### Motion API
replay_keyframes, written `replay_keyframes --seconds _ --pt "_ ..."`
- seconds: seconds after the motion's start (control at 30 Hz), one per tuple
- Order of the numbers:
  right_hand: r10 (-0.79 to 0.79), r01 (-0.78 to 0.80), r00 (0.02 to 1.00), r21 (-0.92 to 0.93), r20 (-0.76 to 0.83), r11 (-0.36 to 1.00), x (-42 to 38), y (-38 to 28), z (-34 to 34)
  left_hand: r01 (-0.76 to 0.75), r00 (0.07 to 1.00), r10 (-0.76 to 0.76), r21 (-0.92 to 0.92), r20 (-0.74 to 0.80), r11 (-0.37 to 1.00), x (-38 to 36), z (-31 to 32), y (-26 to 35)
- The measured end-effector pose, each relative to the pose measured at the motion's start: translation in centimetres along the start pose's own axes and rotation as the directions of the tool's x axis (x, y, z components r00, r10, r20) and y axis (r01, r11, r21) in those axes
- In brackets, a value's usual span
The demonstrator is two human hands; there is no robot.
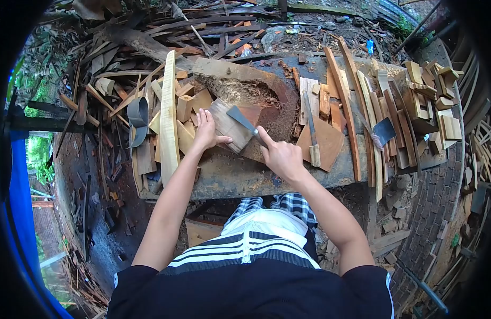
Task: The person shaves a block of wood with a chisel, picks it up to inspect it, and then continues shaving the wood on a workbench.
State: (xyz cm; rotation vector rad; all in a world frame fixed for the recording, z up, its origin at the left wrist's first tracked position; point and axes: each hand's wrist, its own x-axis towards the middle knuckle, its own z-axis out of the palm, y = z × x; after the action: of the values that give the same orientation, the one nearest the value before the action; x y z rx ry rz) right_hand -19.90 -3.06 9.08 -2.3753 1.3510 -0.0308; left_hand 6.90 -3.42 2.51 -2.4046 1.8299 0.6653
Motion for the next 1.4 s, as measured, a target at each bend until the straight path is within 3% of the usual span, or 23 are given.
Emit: replay_keyframes --seconds 0.17,0.23,0.43,0.57,0.63,0.83,1.2,1.4 --pt "0.007 -0.006 0.999 -0.006 0.045 1.0 1.3 -0.3 0.6 0.005 1.0 -0.005 -0.009 0.01 1.0 0.2 0.2 0.1" --pt "-0.055 0.054 0.994 -0.013 -0.091 0.998 3.9 -1.0 2.4 0.012 1.0 -0.012 -0.005 0.0 1.0 0.3 0.0 -0.1" --pt "-0.023 0.025 0.998 -0.02 0.065 1.0 0.9 0.0 -0.5 0.006 1.0 -0.006 -0.039 0.003 0.999 0.1 0.2 -0.1" --pt "-0.026 0.027 0.999 -0.018 0.048 0.999 3.1 -0.9 0.3 0.016 1.0 -0.015 -0.024 0.011 1.0 0.2 0.1 0.3" --pt "-0.07 0.07 0.997 -0.013 -0.042 0.997 4.7 -1.6 1.1 0.022 0.999 -0.021 -0.025 0.024 0.999 0.1 -0.2 0.2" --pt "0.019 -0.018 0.987 -0.011 0.156 1.0 0.9 -0.6 -1.6 0.006 1.0 -0.007 -0.055 -0.012 0.998 0.1 0.6 -0.2" --pt "0.016 -0.018 0.997 0.036 0.072 0.999 -1.3 1.2 1.1 0.007 1.0 -0.007 0.026 0.026 1.0 0.1 -0.4 0.4" --pt "-0.01 0.012 0.999 0.042 -0.033 0.999 3.2 -0.6 2.5 0.03 0.999 -0.032 0.07 0.03 0.997 -0.2 -1.0 1.2"
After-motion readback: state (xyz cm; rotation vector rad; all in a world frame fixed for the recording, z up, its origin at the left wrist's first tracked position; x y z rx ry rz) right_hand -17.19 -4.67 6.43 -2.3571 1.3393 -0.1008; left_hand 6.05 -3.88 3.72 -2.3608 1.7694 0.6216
